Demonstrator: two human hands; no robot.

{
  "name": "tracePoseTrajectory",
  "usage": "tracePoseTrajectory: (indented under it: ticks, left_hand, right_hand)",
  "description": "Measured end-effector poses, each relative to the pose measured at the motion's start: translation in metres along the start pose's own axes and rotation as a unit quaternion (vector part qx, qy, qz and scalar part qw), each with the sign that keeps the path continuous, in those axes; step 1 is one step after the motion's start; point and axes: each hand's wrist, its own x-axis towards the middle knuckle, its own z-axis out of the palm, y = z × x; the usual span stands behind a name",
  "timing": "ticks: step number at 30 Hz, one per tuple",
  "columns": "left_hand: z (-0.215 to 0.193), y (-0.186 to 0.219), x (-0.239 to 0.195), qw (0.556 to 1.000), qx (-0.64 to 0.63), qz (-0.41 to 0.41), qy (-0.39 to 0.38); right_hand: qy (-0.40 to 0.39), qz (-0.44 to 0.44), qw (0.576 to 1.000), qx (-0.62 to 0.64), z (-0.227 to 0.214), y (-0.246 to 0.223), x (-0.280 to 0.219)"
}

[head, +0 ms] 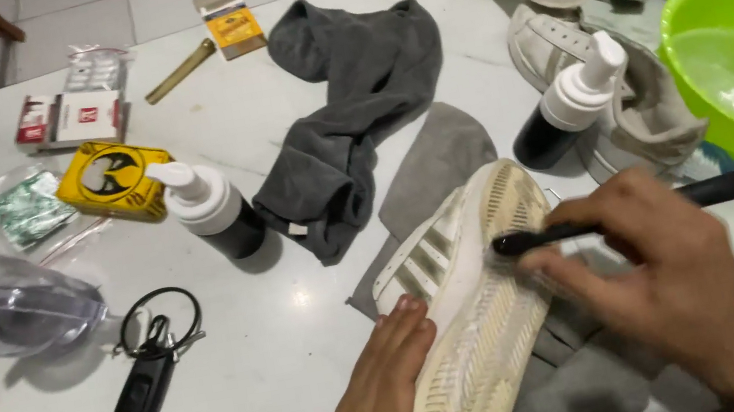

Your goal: The person applies a white cleaning foam to the sole of a white sneaker and scrubs it with a black brush. The person holds the shoe with one hand and scrubs the sole with the other, focusing on the textured pattern of the sole.

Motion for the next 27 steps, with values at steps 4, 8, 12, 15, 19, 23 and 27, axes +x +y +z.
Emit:
tracePoseTrajectory:
  ticks: [4,8,12,15,19,23,27]
  left_hand:
    - [0.002,0.003,0.003,0.999,0.024,0.024,0.029]
    - [0.001,0.003,0.005,0.999,0.032,0.015,0.036]
    - [-0.002,0.002,0.000,0.999,0.025,0.030,0.038]
    - [-0.001,0.006,0.006,0.998,0.030,0.027,0.049]
    - [0.011,0.005,0.004,0.992,0.072,-0.001,0.102]
    - [0.003,0.013,0.003,0.995,0.018,-0.071,0.061]
    - [0.003,0.018,0.011,0.993,0.061,-0.015,0.095]
  right_hand:
    - [-0.035,-0.062,0.993,0.094,0.006,-0.021,-0.019]
    - [-0.027,-0.110,0.985,0.128,0.007,-0.036,-0.012]
    - [-0.041,0.009,0.996,0.082,0.005,-0.014,-0.006]
    - [-0.029,-0.051,0.994,0.090,0.011,-0.025,-0.014]
    - [-0.068,-0.046,0.985,0.153,0.017,-0.011,-0.014]
    - [-0.017,-0.025,0.994,0.102,0.016,-0.011,-0.003]
    - [-0.047,-0.042,0.987,0.148,0.013,-0.023,-0.012]
